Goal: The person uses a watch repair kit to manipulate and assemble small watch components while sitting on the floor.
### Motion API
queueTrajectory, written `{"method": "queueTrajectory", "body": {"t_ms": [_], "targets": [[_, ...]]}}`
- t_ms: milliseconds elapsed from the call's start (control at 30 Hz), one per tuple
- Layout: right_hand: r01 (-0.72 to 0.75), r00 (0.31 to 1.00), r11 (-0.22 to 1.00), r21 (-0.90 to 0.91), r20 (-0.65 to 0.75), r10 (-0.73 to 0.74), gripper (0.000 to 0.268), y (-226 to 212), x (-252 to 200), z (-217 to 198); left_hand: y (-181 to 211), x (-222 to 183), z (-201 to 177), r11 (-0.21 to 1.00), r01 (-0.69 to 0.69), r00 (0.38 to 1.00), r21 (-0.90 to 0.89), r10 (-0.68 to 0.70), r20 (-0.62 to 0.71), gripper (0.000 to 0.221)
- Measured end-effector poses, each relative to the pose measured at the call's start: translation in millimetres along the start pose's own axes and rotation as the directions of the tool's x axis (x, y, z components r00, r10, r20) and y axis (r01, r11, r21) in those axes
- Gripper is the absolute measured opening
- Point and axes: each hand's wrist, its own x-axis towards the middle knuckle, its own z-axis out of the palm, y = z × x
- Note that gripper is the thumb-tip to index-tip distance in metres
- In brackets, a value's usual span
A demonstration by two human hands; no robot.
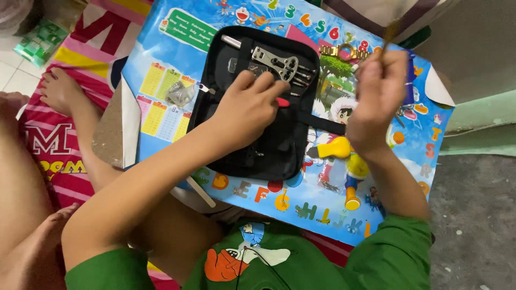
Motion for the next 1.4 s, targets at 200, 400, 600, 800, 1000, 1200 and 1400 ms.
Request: {"method": "queueTrajectory", "body": {"t_ms": [200, 400, 600, 800, 1000, 1200, 1400], "targets": [[-0.078, 0.993, 0.996, 0.041, -0.084, 0.082, 0.011, -29, 1, -19, -2, 5, 4, 0.996, -0.084, 0.993, -0.030, 0.086, 0.086, 0.008], [-0.085, 0.995, 0.995, 0.059, -0.048, 0.088, 0.010, -27, 1, -17, 2, 11, 6, 0.970, -0.100, 0.968, -0.223, 0.146, 0.202, 0.009], [-0.063, 0.992, 0.998, 0.027, -0.111, 0.066, 0.025, -19, 7, -17, -9, 10, 2, 0.996, -0.060, 0.972, -0.066, 0.073, 0.223, 0.034], [-0.066, 0.992, 0.998, 0.024, -0.104, 0.068, 0.025, -10, 9, -23, -13, -4, 0, 0.977, -0.019, 0.970, -0.212, 0.070, 0.235, 0.023], [-0.081, 0.993, 0.996, -0.045, -0.089, 0.077, 0.025, -21, 9, -22, -18, 0, 8, 0.968, -0.144, 0.964, -0.207, 0.184, 0.191, 0.022], [-0.067, 0.990, 0.998, -0.009, -0.125, 0.066, 0.026, -16, 7, -26, 0, 16, 5, 0.947, -0.164, 0.983, -0.275, 0.181, 0.039, 0.029], [-0.068, 0.987, 0.998, -0.008, -0.146, 0.066, 0.029, -16, 7, -35, 51, 28, 14, 0.927, -0.183, 0.976, -0.328, 0.130, -0.177, 0.036]]}}
